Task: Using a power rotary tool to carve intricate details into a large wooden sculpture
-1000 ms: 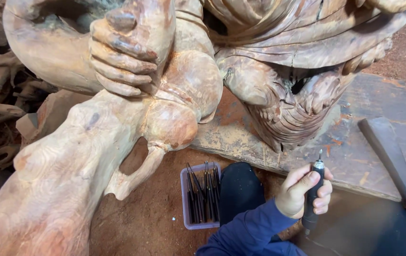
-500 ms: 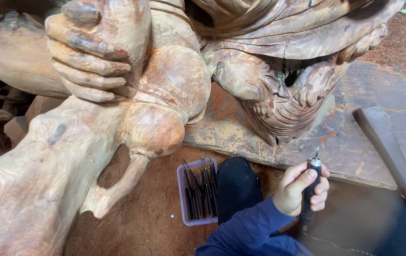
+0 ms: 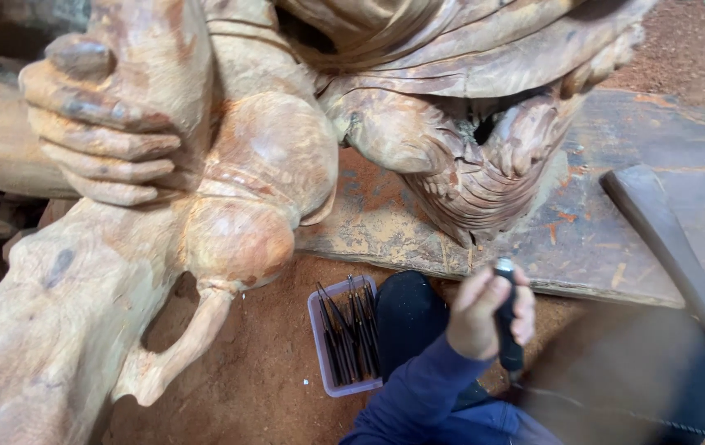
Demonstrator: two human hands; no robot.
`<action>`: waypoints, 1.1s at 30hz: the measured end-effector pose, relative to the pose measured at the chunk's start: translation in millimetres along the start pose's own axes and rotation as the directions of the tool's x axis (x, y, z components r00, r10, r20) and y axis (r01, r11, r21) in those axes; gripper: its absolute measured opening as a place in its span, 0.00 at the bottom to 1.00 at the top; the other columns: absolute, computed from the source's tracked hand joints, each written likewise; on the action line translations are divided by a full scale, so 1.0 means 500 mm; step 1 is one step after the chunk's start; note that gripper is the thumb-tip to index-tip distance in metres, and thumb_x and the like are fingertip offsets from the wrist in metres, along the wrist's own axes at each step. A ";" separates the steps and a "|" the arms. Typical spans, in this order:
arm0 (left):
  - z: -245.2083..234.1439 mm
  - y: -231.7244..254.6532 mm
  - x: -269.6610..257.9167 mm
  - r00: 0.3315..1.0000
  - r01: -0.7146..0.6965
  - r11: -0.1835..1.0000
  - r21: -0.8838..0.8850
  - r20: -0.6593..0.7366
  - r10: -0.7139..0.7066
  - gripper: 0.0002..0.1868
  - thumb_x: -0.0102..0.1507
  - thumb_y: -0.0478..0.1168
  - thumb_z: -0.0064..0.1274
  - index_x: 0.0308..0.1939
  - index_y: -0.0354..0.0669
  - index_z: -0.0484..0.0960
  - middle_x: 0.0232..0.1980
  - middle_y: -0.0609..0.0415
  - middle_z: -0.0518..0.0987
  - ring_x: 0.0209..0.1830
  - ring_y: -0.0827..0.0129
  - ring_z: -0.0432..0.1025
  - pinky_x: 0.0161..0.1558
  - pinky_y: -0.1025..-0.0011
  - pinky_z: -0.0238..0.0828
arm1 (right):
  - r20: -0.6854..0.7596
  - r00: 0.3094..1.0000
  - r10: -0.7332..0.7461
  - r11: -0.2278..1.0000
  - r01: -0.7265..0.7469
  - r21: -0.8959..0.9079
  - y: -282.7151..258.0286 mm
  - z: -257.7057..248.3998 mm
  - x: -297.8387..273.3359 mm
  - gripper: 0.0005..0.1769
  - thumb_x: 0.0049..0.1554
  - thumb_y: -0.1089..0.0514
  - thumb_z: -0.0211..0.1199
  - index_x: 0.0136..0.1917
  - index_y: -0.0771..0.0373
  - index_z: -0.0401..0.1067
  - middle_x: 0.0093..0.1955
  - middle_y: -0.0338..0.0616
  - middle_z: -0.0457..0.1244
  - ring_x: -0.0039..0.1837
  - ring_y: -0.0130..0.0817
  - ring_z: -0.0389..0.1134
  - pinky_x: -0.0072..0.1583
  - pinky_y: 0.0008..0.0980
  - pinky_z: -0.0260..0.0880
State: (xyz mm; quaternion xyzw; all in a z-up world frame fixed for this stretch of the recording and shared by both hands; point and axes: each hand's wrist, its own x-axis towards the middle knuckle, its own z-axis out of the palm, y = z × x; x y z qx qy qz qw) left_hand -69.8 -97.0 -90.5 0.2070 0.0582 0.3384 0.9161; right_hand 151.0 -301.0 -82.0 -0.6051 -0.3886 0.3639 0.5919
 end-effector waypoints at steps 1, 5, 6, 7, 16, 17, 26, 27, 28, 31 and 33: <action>-0.010 0.017 -0.002 0.992 -0.077 0.985 0.156 -0.086 0.091 0.15 0.72 0.46 0.48 0.52 0.38 0.67 0.33 0.48 0.71 0.23 0.68 0.67 0.22 0.74 0.63 | -0.017 1.000 0.020 1.000 -0.020 0.012 0.006 0.023 0.001 0.38 0.45 0.65 0.54 0.70 0.76 0.62 0.64 0.68 0.68 0.70 0.51 0.70 0.72 0.44 0.66; -0.037 0.099 0.015 0.934 -0.225 0.714 0.663 -0.061 0.351 0.15 0.72 0.48 0.41 0.48 0.39 0.71 0.44 0.30 0.82 0.50 0.49 0.77 0.65 0.59 0.62 | 0.248 0.920 -0.304 0.851 0.379 -0.364 0.072 0.249 0.121 0.48 0.51 0.48 0.65 0.81 0.61 0.52 0.56 0.42 0.73 0.50 0.28 0.80 0.56 0.30 0.77; -0.045 0.112 0.015 0.935 -0.230 0.711 0.665 -0.053 0.352 0.15 0.72 0.48 0.41 0.48 0.39 0.71 0.44 0.30 0.82 0.50 0.49 0.77 0.65 0.59 0.62 | 0.245 0.918 -0.311 0.848 0.384 -0.364 0.078 0.279 0.133 0.48 0.51 0.48 0.65 0.81 0.61 0.52 0.56 0.42 0.73 0.50 0.28 0.80 0.56 0.30 0.77; -0.053 0.126 0.014 0.954 -0.205 0.768 0.607 -0.054 0.297 0.14 0.72 0.48 0.42 0.48 0.39 0.71 0.49 0.26 0.79 0.56 0.46 0.75 0.66 0.59 0.63 | 0.331 0.894 -0.300 0.856 0.406 -0.320 0.083 0.309 0.145 0.48 0.54 0.47 0.64 0.81 0.57 0.49 0.60 0.39 0.72 0.38 0.28 0.73 0.48 0.27 0.75; -0.089 0.146 -0.017 0.971 -0.173 0.848 0.502 -0.058 0.232 0.13 0.70 0.46 0.46 0.49 0.39 0.72 0.53 0.22 0.78 0.58 0.44 0.74 0.62 0.59 0.70 | 0.380 0.827 -0.414 0.875 0.476 -0.084 0.081 0.444 0.181 0.45 0.57 0.51 0.65 0.81 0.62 0.49 0.83 0.53 0.49 0.77 0.40 0.60 0.73 0.34 0.58; -0.088 0.141 -0.018 0.969 -0.170 0.823 0.542 -0.058 0.239 0.14 0.69 0.48 0.46 0.48 0.41 0.71 0.52 0.24 0.79 0.55 0.48 0.76 0.59 0.63 0.71 | 0.334 0.843 -0.421 0.882 0.466 -0.064 0.083 0.450 0.178 0.43 0.57 0.55 0.65 0.80 0.63 0.51 0.82 0.51 0.51 0.74 0.37 0.65 0.74 0.34 0.59; -0.027 0.107 0.005 0.974 -0.185 0.691 0.698 0.036 0.224 0.21 0.67 0.48 0.51 0.53 0.33 0.77 0.47 0.39 0.83 0.52 0.58 0.78 0.59 0.66 0.75 | 0.091 0.822 -0.563 0.827 0.560 0.053 0.205 0.416 0.190 0.39 0.54 0.62 0.63 0.76 0.70 0.58 0.77 0.58 0.58 0.77 0.43 0.60 0.77 0.37 0.59; -0.022 0.102 0.007 0.973 -0.190 0.688 0.700 0.039 0.229 0.21 0.67 0.48 0.51 0.53 0.33 0.77 0.47 0.39 0.83 0.52 0.58 0.78 0.59 0.66 0.75 | 0.093 0.818 -0.567 0.824 0.564 0.056 0.205 0.404 0.192 0.39 0.54 0.62 0.63 0.76 0.70 0.58 0.77 0.58 0.58 0.77 0.43 0.60 0.77 0.37 0.59; -0.018 0.100 0.010 0.975 -0.193 0.718 0.669 0.048 0.217 0.24 0.68 0.49 0.49 0.58 0.31 0.76 0.48 0.38 0.82 0.52 0.58 0.77 0.60 0.65 0.73 | 0.104 0.825 -0.555 0.832 0.550 0.077 0.204 0.394 0.195 0.38 0.54 0.62 0.64 0.76 0.70 0.58 0.77 0.57 0.58 0.77 0.41 0.61 0.78 0.37 0.58; -0.011 0.092 0.019 0.975 -0.207 0.731 0.650 0.074 0.210 0.27 0.68 0.50 0.49 0.61 0.29 0.75 0.49 0.36 0.81 0.52 0.57 0.77 0.61 0.64 0.73 | 0.127 0.830 -0.543 0.838 0.525 0.149 0.204 0.372 0.201 0.38 0.54 0.63 0.65 0.75 0.71 0.59 0.77 0.56 0.58 0.77 0.41 0.60 0.78 0.37 0.56; -0.010 0.086 0.026 0.973 -0.219 0.717 0.662 0.091 0.214 0.26 0.68 0.50 0.50 0.60 0.30 0.75 0.48 0.35 0.81 0.51 0.57 0.78 0.60 0.64 0.74 | 0.138 0.829 -0.542 0.835 0.513 0.198 0.199 0.359 0.203 0.38 0.54 0.63 0.65 0.75 0.72 0.58 0.77 0.57 0.57 0.78 0.42 0.59 0.78 0.37 0.55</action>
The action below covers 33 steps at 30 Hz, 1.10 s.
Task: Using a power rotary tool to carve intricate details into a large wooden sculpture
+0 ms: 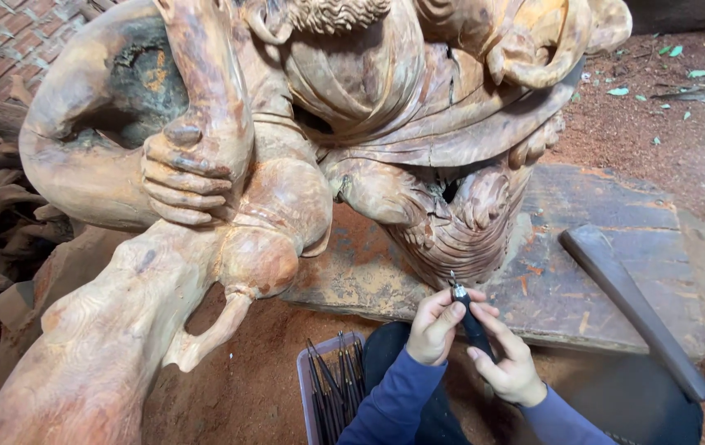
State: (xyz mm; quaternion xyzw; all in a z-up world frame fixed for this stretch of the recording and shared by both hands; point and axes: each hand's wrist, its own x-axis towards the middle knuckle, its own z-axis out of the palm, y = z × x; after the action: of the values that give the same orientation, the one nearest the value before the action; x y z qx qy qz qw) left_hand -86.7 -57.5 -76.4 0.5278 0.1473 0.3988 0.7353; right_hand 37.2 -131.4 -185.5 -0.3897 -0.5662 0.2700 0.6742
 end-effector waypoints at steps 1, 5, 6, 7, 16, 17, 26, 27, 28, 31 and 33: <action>0.003 -0.003 0.002 1.000 0.005 1.000 -0.020 -0.001 -0.005 0.23 0.68 0.48 0.51 0.56 0.29 0.76 0.48 0.34 0.81 0.50 0.54 0.78 0.58 0.63 0.76 | -0.001 1.000 -0.002 1.000 0.002 -0.026 -0.005 -0.006 0.003 0.38 0.53 0.63 0.65 0.75 0.72 0.59 0.78 0.57 0.57 0.80 0.43 0.57 0.80 0.39 0.52; 0.020 -0.009 0.015 1.000 -0.026 1.000 -0.009 -0.014 0.026 0.19 0.68 0.45 0.53 0.50 0.29 0.76 0.45 0.36 0.81 0.50 0.51 0.79 0.56 0.60 0.79 | -0.020 1.000 -0.012 1.000 0.011 -0.029 -0.014 -0.021 0.010 0.38 0.53 0.63 0.65 0.75 0.72 0.60 0.78 0.58 0.57 0.82 0.44 0.53 0.81 0.40 0.49; 0.021 -0.014 0.017 1.000 -0.028 1.000 -0.006 -0.012 0.028 0.19 0.68 0.45 0.53 0.50 0.29 0.76 0.45 0.36 0.81 0.50 0.51 0.79 0.56 0.60 0.79 | -0.021 1.000 -0.015 0.999 0.015 -0.028 -0.013 -0.025 0.008 0.38 0.53 0.63 0.65 0.75 0.72 0.60 0.78 0.58 0.57 0.82 0.44 0.53 0.81 0.40 0.49; 0.022 -0.019 0.019 1.000 -0.028 1.000 0.013 -0.013 0.028 0.19 0.68 0.47 0.53 0.50 0.30 0.77 0.45 0.37 0.81 0.49 0.51 0.80 0.56 0.61 0.79 | -0.032 0.999 0.020 0.999 -0.021 -0.033 -0.013 -0.029 0.007 0.39 0.52 0.62 0.65 0.75 0.70 0.61 0.77 0.58 0.57 0.80 0.42 0.55 0.79 0.39 0.51; 0.059 -0.027 0.023 0.999 -0.028 0.984 0.178 -0.012 0.031 0.20 0.69 0.50 0.50 0.50 0.33 0.76 0.47 0.38 0.82 0.48 0.59 0.79 0.54 0.68 0.78 | -0.011 0.999 0.047 0.995 -0.045 0.087 0.035 -0.049 -0.016 0.44 0.51 0.64 0.69 0.77 0.63 0.54 0.77 0.57 0.55 0.44 0.33 0.72 0.44 0.28 0.78; 0.060 -0.029 0.024 0.999 -0.041 0.973 0.227 -0.016 0.046 0.20 0.70 0.50 0.49 0.50 0.34 0.77 0.47 0.40 0.83 0.49 0.59 0.79 0.54 0.68 0.77 | 0.012 0.996 0.092 0.972 -0.092 0.218 0.031 -0.044 -0.017 0.45 0.53 0.67 0.67 0.78 0.62 0.50 0.74 0.55 0.56 0.25 0.32 0.71 0.28 0.28 0.81; 0.057 -0.065 0.026 0.996 -0.029 0.979 0.202 -0.083 0.046 0.19 0.69 0.48 0.49 0.52 0.33 0.77 0.47 0.38 0.82 0.48 0.60 0.80 0.53 0.69 0.79 | -0.129 0.970 0.205 0.977 -0.195 0.084 0.074 -0.048 -0.034 0.41 0.52 0.63 0.67 0.76 0.65 0.58 0.76 0.55 0.59 0.44 0.26 0.75 0.45 0.24 0.78; 0.057 -0.068 0.027 0.995 -0.026 0.980 0.198 -0.085 0.043 0.19 0.69 0.48 0.49 0.52 0.33 0.77 0.47 0.38 0.82 0.48 0.60 0.80 0.53 0.69 0.79 | -0.128 0.969 0.210 0.976 -0.200 0.082 0.072 -0.050 -0.033 0.41 0.52 0.63 0.67 0.76 0.65 0.58 0.76 0.55 0.59 0.44 0.26 0.75 0.45 0.24 0.78; 0.056 -0.071 0.027 0.994 -0.031 0.973 0.229 -0.093 0.054 0.20 0.69 0.49 0.49 0.53 0.33 0.78 0.47 0.40 0.83 0.48 0.61 0.79 0.53 0.70 0.78 | -0.140 0.974 0.176 0.984 -0.170 0.054 0.071 -0.050 -0.032 0.40 0.51 0.63 0.67 0.76 0.67 0.59 0.77 0.57 0.58 0.62 0.34 0.66 0.61 0.31 0.68; 0.058 -0.076 0.027 0.989 -0.046 0.960 0.275 -0.124 0.083 0.21 0.69 0.50 0.48 0.53 0.34 0.79 0.46 0.45 0.83 0.47 0.65 0.79 0.53 0.72 0.76 | -0.153 0.981 0.116 0.993 -0.120 -0.018 0.075 -0.052 -0.030 0.40 0.51 0.62 0.68 0.75 0.68 0.60 0.77 0.59 0.58 0.80 0.43 0.56 0.79 0.39 0.54; 0.060 -0.076 0.026 0.984 -0.056 0.955 0.293 -0.146 0.102 0.21 0.69 0.50 0.48 0.53 0.34 0.80 0.46 0.48 0.83 0.47 0.67 0.78 0.53 0.74 0.74 | -0.153 0.984 0.088 0.993 -0.098 -0.059 0.076 -0.052 -0.030 0.40 0.50 0.61 0.68 0.75 0.68 0.61 0.76 0.57 0.59 0.81 0.43 0.54 0.80 0.40 0.51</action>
State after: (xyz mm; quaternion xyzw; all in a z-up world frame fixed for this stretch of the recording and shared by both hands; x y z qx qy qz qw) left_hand -42.9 -72.4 -95.8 0.6008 0.2409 0.4433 0.6200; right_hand 62.5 -128.4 -226.6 -0.4572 -0.5036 0.2523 0.6883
